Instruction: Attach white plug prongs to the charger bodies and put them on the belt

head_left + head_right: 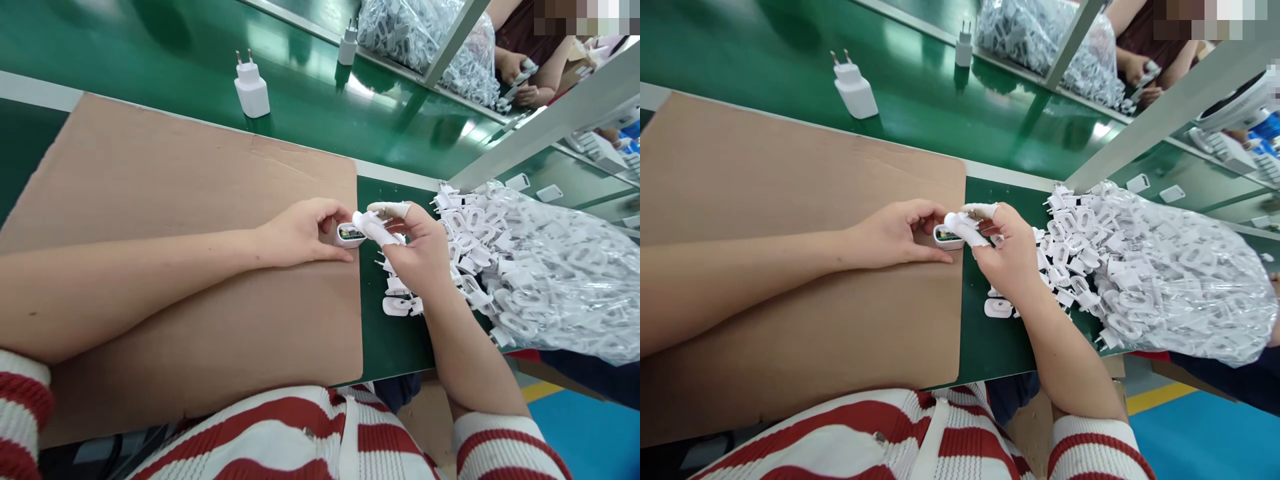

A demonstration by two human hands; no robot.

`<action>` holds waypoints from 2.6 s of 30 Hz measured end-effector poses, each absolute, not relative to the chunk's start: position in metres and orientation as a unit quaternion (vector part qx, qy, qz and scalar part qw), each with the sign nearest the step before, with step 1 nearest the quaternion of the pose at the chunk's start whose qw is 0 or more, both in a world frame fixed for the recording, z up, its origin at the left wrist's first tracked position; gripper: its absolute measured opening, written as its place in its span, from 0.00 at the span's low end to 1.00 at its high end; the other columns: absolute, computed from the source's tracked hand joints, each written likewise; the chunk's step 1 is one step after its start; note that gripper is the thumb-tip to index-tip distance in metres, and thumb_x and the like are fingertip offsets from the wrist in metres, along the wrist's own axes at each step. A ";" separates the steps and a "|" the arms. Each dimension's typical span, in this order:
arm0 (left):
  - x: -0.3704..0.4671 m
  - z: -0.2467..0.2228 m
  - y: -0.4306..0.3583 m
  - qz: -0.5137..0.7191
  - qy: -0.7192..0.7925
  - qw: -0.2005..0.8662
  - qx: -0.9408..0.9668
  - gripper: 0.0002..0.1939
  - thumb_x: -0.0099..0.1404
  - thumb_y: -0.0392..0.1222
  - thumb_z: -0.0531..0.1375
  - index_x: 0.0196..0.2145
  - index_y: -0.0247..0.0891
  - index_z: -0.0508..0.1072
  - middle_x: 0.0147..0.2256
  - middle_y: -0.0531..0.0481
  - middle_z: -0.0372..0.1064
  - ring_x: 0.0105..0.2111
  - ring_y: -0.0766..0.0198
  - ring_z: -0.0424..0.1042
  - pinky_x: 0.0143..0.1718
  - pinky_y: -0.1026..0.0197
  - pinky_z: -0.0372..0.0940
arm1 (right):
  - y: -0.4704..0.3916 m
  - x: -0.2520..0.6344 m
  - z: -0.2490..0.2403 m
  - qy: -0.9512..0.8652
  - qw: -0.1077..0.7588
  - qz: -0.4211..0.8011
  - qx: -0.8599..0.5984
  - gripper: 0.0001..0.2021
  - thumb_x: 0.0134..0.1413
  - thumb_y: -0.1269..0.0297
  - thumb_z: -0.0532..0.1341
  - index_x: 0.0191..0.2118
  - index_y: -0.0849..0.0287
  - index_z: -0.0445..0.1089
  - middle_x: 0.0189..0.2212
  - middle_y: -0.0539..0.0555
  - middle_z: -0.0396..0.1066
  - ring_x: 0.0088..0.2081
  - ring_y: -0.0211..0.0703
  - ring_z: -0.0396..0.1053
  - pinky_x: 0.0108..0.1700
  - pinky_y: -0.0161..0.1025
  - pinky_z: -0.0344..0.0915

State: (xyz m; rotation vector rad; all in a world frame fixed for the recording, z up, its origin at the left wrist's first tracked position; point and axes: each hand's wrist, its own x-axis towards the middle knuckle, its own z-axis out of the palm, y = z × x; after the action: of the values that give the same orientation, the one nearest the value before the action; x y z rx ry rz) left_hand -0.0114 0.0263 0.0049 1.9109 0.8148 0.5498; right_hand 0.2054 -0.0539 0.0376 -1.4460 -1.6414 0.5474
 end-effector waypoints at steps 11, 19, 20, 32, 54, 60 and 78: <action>-0.009 0.003 0.023 0.273 0.288 0.426 0.813 0.15 0.63 0.53 0.68 0.31 0.38 0.76 0.30 0.51 0.66 0.30 0.64 0.65 0.31 0.62 0.59 | -0.058 0.196 0.033 -0.814 0.291 -0.084 -0.496 0.12 0.71 0.71 0.59 0.52 0.56 0.77 0.37 0.58 0.73 0.40 0.48 0.71 0.41 0.44 0.70; -0.009 0.002 0.024 0.261 0.292 0.410 0.824 0.15 0.62 0.53 0.68 0.30 0.38 0.75 0.30 0.51 0.65 0.29 0.64 0.64 0.30 0.62 0.58 | -0.054 0.198 0.034 -0.815 0.307 -0.049 -0.488 0.11 0.72 0.67 0.59 0.53 0.53 0.76 0.38 0.57 0.72 0.40 0.47 0.72 0.40 0.42 0.70; -0.009 0.003 0.024 0.259 0.292 0.409 0.825 0.16 0.62 0.53 0.68 0.30 0.38 0.75 0.30 0.51 0.65 0.29 0.65 0.64 0.30 0.62 0.58 | -0.055 0.198 0.036 -0.814 0.310 -0.052 -0.489 0.11 0.71 0.67 0.59 0.53 0.53 0.76 0.39 0.57 0.73 0.40 0.47 0.72 0.40 0.42 0.70; -0.008 0.002 0.023 0.268 0.296 0.405 0.822 0.16 0.62 0.53 0.68 0.28 0.38 0.75 0.29 0.51 0.62 0.27 0.65 0.62 0.28 0.62 0.56 | -0.051 0.194 0.036 -0.815 0.261 -0.046 -0.515 0.10 0.68 0.72 0.59 0.47 0.55 0.77 0.36 0.56 0.73 0.40 0.48 0.71 0.40 0.41 0.66; -0.009 0.007 0.024 0.251 0.300 0.421 0.818 0.17 0.61 0.51 0.69 0.24 0.39 0.70 0.30 0.50 0.63 0.29 0.64 0.60 0.30 0.57 0.55 | -0.059 0.184 0.045 -0.806 0.217 -0.068 -0.546 0.12 0.65 0.75 0.56 0.43 0.54 0.76 0.35 0.55 0.69 0.34 0.46 0.68 0.33 0.42 0.60; -0.009 0.007 0.024 0.244 0.297 0.423 0.820 0.16 0.61 0.54 0.68 0.26 0.40 0.74 0.30 0.50 0.65 0.30 0.63 0.60 0.31 0.55 0.56 | -0.059 0.187 0.043 -0.803 0.235 -0.049 -0.546 0.10 0.68 0.70 0.57 0.42 0.54 0.77 0.34 0.55 0.69 0.37 0.49 0.72 0.37 0.45 0.68; -0.009 0.008 0.024 0.247 0.298 0.419 0.821 0.15 0.62 0.54 0.69 0.30 0.39 0.78 0.31 0.49 0.66 0.30 0.62 0.62 0.31 0.56 0.58 | -0.058 0.190 0.044 -0.805 0.217 -0.051 -0.550 0.10 0.72 0.63 0.56 0.48 0.51 0.76 0.35 0.57 0.68 0.42 0.54 0.72 0.42 0.50 0.70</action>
State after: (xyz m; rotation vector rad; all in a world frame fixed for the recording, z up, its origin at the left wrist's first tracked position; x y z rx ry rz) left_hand -0.0094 0.0244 0.0075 2.0597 0.7466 0.6197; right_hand 0.1905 -0.0577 0.0440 -1.5242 -2.2286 -0.1423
